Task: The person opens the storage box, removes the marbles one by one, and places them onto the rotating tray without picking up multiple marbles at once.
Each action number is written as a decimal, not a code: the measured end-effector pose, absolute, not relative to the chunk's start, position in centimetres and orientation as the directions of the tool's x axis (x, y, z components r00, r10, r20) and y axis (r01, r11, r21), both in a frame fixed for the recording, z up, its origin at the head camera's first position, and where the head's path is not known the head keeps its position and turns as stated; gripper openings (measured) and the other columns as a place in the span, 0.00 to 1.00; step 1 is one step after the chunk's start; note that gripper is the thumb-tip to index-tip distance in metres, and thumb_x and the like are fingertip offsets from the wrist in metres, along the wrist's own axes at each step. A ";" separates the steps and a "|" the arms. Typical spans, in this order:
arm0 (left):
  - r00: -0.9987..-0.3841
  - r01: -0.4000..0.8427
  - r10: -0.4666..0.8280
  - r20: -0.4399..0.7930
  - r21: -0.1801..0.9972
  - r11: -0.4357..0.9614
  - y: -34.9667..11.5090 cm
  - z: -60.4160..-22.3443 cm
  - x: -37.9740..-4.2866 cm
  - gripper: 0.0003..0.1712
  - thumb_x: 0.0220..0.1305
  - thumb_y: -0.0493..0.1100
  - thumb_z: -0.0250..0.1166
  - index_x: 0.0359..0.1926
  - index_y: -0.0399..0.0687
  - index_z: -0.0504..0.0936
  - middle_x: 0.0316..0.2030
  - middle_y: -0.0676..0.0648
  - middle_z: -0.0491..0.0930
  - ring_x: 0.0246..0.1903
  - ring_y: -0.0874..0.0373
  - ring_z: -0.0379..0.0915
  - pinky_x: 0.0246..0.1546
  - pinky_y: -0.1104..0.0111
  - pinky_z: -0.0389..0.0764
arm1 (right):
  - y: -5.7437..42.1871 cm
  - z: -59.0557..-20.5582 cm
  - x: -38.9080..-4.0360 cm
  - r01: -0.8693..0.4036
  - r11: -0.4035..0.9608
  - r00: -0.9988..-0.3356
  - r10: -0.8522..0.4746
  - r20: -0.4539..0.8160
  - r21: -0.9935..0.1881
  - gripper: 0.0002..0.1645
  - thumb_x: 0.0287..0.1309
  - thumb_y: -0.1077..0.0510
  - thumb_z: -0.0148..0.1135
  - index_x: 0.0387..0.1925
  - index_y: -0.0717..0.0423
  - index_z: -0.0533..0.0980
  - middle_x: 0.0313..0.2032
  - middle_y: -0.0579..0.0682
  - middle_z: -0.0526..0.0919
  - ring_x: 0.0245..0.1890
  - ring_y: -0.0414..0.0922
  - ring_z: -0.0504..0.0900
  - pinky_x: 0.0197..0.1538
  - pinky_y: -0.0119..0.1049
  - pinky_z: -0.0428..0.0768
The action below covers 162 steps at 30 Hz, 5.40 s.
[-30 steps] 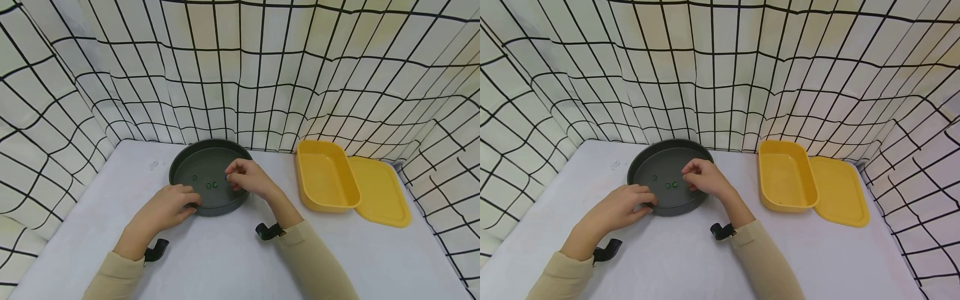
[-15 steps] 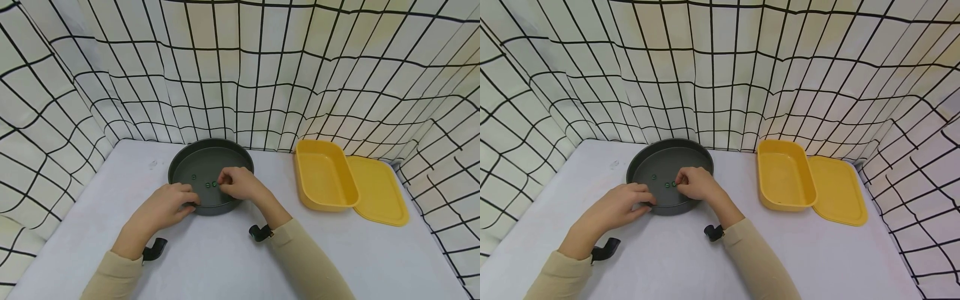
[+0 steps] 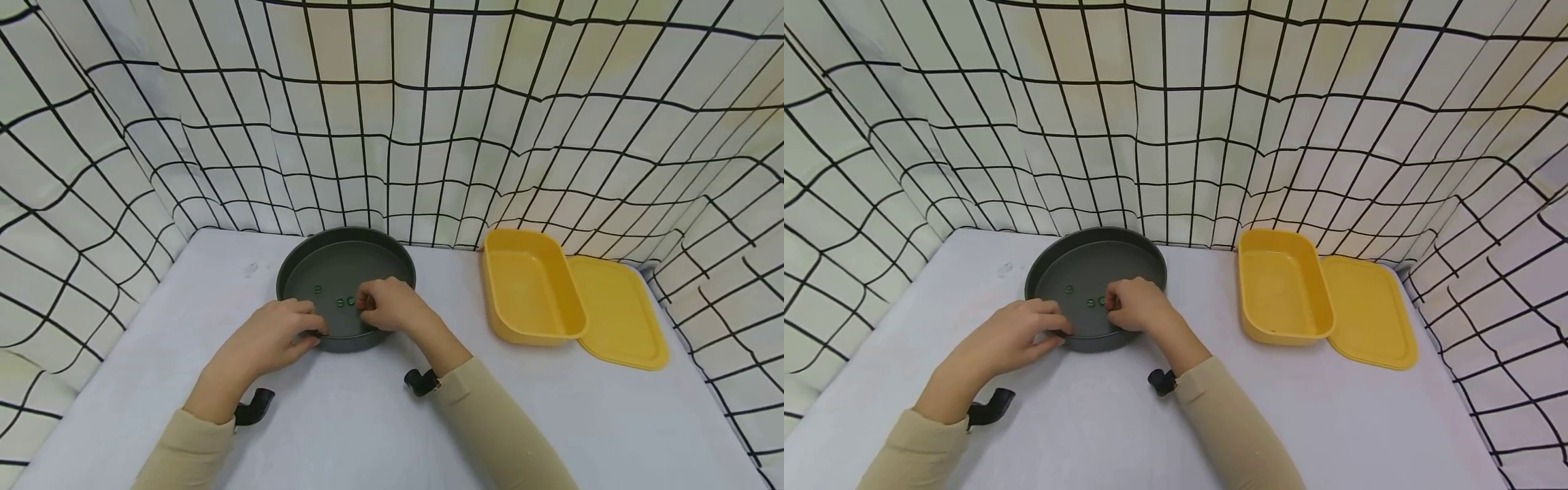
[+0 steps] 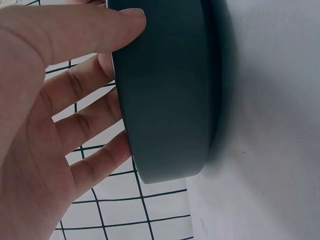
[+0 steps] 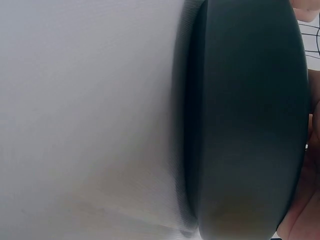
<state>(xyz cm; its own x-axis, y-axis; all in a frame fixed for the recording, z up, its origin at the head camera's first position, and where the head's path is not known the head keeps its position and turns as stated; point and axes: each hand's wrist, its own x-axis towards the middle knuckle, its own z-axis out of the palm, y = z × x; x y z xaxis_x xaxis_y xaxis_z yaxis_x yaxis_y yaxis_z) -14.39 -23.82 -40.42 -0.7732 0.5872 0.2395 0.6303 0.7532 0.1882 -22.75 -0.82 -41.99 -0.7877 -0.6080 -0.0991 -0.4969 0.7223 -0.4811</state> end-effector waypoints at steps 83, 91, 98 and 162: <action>-0.779 0.624 0.582 0.235 0.188 0.759 -23.5 -40.8 -14.5 0.12 0.51 0.37 0.77 0.35 0.58 0.87 0.30 0.60 0.77 0.29 0.63 0.76 0.32 0.65 0.78 | 23.2 -42.6 -22.2 0.051 0.721 -0.961 -0.153 -0.231 -0.691 0.15 0.68 0.51 0.59 0.52 0.53 0.78 0.41 0.56 0.81 0.34 0.49 0.82 0.40 0.37 0.81; -0.781 0.620 0.581 0.227 0.181 0.763 -23.5 -40.9 -14.5 0.12 0.51 0.37 0.77 0.35 0.59 0.87 0.30 0.61 0.77 0.30 0.63 0.76 0.32 0.64 0.78 | 22.9 -43.2 -22.2 0.041 0.764 -0.949 -0.173 -0.265 -0.644 0.15 0.69 0.49 0.58 0.50 0.51 0.79 0.38 0.53 0.83 0.34 0.47 0.80 0.39 0.37 0.79; -0.782 0.619 0.580 0.228 0.184 0.763 -23.3 -40.9 -14.5 0.12 0.51 0.37 0.77 0.35 0.58 0.88 0.29 0.60 0.77 0.30 0.63 0.76 0.32 0.65 0.78 | 22.8 -43.3 -22.3 0.003 0.795 -0.938 -0.208 -0.277 -0.606 0.13 0.64 0.55 0.59 0.48 0.50 0.80 0.39 0.52 0.81 0.37 0.49 0.76 0.39 0.37 0.76; -0.762 0.643 0.598 0.248 0.177 0.745 -23.4 -41.1 -14.5 0.12 0.50 0.36 0.77 0.35 0.57 0.87 0.29 0.59 0.76 0.28 0.63 0.75 0.31 0.65 0.77 | 21.4 -41.9 -22.5 0.012 0.470 -0.999 -0.029 -0.030 -0.883 0.16 0.70 0.51 0.58 0.52 0.56 0.76 0.45 0.56 0.82 0.41 0.50 0.85 0.43 0.32 0.84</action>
